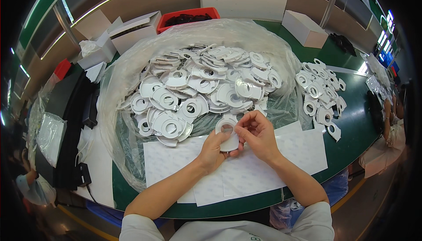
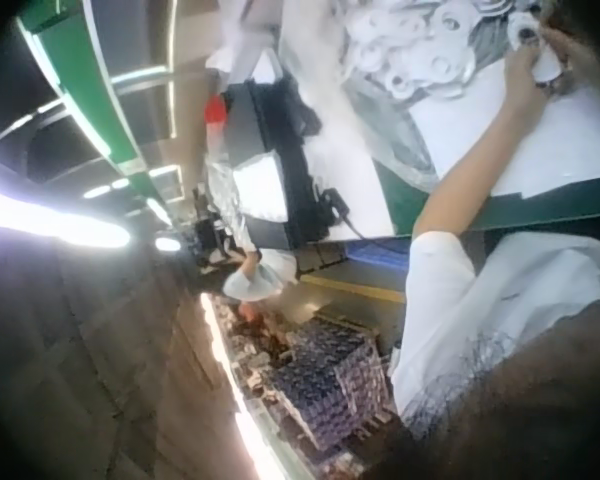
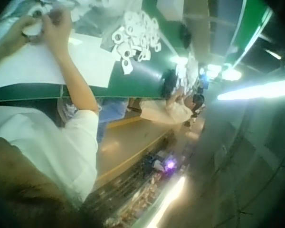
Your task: The person repeatedly picks up plastic pieces from a pile, peels circular adhesive stickers from a sheet, attaches the stickers to the plastic pieces, and places the assembled pieces onto the table.
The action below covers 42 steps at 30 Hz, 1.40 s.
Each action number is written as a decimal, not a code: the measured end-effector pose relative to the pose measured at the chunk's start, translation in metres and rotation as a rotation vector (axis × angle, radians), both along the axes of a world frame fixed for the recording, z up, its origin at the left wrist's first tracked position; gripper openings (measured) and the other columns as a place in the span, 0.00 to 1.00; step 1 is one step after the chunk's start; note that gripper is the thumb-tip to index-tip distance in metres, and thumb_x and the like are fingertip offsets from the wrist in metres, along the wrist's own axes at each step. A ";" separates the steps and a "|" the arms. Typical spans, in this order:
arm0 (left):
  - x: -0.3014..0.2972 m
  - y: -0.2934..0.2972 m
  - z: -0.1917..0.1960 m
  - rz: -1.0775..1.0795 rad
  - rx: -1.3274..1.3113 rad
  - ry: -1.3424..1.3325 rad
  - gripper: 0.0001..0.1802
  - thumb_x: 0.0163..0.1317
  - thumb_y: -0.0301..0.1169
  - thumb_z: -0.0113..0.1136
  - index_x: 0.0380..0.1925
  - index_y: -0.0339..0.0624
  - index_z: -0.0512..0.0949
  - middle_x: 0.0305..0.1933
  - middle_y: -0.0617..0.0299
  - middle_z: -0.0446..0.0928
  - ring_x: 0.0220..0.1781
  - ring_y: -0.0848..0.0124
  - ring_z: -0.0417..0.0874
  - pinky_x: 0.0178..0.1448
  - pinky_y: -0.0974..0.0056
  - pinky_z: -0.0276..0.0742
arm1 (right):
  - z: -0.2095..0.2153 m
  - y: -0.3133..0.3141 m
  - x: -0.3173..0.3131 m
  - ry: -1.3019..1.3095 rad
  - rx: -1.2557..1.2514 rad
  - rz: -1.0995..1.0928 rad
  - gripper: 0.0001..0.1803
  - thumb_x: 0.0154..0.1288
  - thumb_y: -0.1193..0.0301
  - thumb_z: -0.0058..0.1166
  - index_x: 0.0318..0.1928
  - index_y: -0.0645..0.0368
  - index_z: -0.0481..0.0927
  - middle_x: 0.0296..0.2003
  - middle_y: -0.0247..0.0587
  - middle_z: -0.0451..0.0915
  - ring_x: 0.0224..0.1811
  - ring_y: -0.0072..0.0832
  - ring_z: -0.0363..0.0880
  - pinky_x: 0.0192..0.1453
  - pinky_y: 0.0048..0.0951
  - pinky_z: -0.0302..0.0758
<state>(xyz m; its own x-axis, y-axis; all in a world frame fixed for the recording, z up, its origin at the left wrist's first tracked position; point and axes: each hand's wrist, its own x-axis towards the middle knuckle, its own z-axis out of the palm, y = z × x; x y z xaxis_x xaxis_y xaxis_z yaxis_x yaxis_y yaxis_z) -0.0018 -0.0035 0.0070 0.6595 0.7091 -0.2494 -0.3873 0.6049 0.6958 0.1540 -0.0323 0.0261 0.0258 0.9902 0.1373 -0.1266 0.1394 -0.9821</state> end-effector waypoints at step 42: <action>0.001 0.005 0.008 -0.254 0.242 0.098 0.39 0.47 0.20 0.53 0.62 0.51 0.57 0.46 0.59 0.71 0.35 0.71 0.78 0.30 0.69 0.72 | 0.030 -0.013 0.016 -0.944 0.182 -0.131 0.14 0.49 0.67 0.68 0.31 0.62 0.79 0.22 0.38 0.78 0.24 0.25 0.75 0.29 0.26 0.71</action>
<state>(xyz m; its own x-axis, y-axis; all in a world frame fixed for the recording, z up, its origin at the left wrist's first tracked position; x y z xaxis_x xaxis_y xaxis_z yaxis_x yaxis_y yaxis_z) -0.0003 0.0015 0.0153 0.8035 0.5720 -0.1651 -0.1701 0.4864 0.8570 0.1695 -0.0451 0.0564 -0.0649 0.9489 0.3088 0.7305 0.2560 -0.6332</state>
